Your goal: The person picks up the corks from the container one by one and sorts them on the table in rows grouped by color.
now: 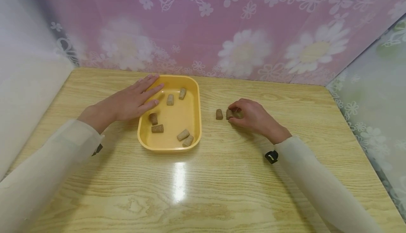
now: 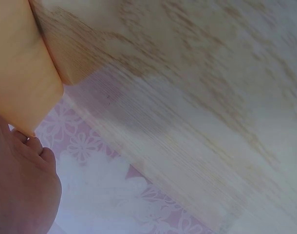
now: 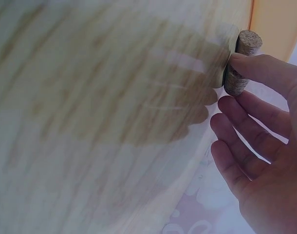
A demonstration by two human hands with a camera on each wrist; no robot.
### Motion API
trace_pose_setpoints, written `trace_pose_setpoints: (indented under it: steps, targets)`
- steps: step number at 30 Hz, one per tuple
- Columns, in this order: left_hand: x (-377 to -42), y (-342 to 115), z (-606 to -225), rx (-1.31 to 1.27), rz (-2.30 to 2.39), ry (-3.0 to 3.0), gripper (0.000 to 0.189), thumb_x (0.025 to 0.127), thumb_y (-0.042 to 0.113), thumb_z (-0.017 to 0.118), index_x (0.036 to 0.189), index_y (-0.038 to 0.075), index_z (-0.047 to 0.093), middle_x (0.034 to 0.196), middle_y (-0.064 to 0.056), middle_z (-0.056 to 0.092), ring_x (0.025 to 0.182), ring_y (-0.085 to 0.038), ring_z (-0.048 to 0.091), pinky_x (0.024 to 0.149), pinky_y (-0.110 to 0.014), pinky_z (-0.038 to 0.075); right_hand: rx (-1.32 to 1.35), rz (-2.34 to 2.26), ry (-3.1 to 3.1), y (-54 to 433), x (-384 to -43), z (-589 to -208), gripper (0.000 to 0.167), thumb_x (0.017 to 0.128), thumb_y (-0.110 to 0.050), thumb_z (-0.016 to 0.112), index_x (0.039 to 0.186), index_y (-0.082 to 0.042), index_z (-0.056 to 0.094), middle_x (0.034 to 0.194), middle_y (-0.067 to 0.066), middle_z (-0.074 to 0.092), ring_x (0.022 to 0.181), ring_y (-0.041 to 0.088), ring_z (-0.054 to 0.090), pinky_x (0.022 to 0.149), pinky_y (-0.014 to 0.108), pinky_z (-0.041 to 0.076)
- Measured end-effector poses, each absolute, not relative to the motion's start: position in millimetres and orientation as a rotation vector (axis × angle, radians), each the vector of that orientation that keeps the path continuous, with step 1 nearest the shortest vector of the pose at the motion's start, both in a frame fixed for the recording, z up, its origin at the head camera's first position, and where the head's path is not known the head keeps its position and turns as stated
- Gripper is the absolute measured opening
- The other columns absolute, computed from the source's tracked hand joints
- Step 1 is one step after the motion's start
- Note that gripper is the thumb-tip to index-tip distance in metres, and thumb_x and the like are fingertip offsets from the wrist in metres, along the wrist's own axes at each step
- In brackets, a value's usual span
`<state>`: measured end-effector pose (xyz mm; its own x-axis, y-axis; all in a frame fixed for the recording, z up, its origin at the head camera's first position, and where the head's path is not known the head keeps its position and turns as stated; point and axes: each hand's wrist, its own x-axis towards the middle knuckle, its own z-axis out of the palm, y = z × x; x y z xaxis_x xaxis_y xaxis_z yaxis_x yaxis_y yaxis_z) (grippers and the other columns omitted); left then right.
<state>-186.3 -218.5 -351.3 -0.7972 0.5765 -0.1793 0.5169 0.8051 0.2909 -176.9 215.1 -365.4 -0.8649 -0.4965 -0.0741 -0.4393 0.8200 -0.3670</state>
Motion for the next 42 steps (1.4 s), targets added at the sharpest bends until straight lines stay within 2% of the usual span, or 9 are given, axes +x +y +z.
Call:
trace_pose_setpoints:
  steps: [10, 23, 42]
  targets:
    - [-186.7, -218.8, -352.6, 0.852, 0.327, 2.741, 0.070, 0.118, 0.056, 0.027, 0.178, 0.026, 0.006, 0.185, -0.004, -0.012, 0.172, -0.036, -0.007, 0.138, -0.064, 0.006, -0.691, -0.522, 2.832, 214.5, -175.6, -364.9, 0.043, 0.100, -0.026, 0.083, 0.136, -0.003, 0.072, 0.125, 0.013, 0.074, 0.114, 0.032, 0.071, 0.102, 0.055, 0.058]
    - [-185.7, -216.9, -347.1, 0.852, 0.352, 2.733, 0.069, 0.119, 0.053, 0.030, 0.178, 0.025, 0.008, 0.186, -0.006, -0.009, 0.171, -0.038, -0.006, 0.138, -0.063, 0.006, -0.672, -0.637, 2.862, 214.1, -174.1, -353.3, 0.053, 0.102, -0.037, 0.079, 0.143, -0.005, 0.069, 0.141, 0.014, 0.070, 0.127, 0.035, 0.066, 0.108, 0.058, 0.054]
    - [-185.6, -218.5, -350.2, 0.844, 0.338, 2.734, 0.070, 0.118, 0.056, 0.027, 0.178, 0.025, 0.007, 0.185, -0.003, -0.012, 0.172, -0.037, -0.007, 0.137, -0.065, 0.007, -0.857, -0.726, 2.886, 174.7, -175.5, -336.0, 0.047, 0.101, -0.033, 0.081, 0.138, -0.004, 0.072, 0.130, 0.015, 0.075, 0.123, 0.036, 0.068, 0.103, 0.054, 0.058]
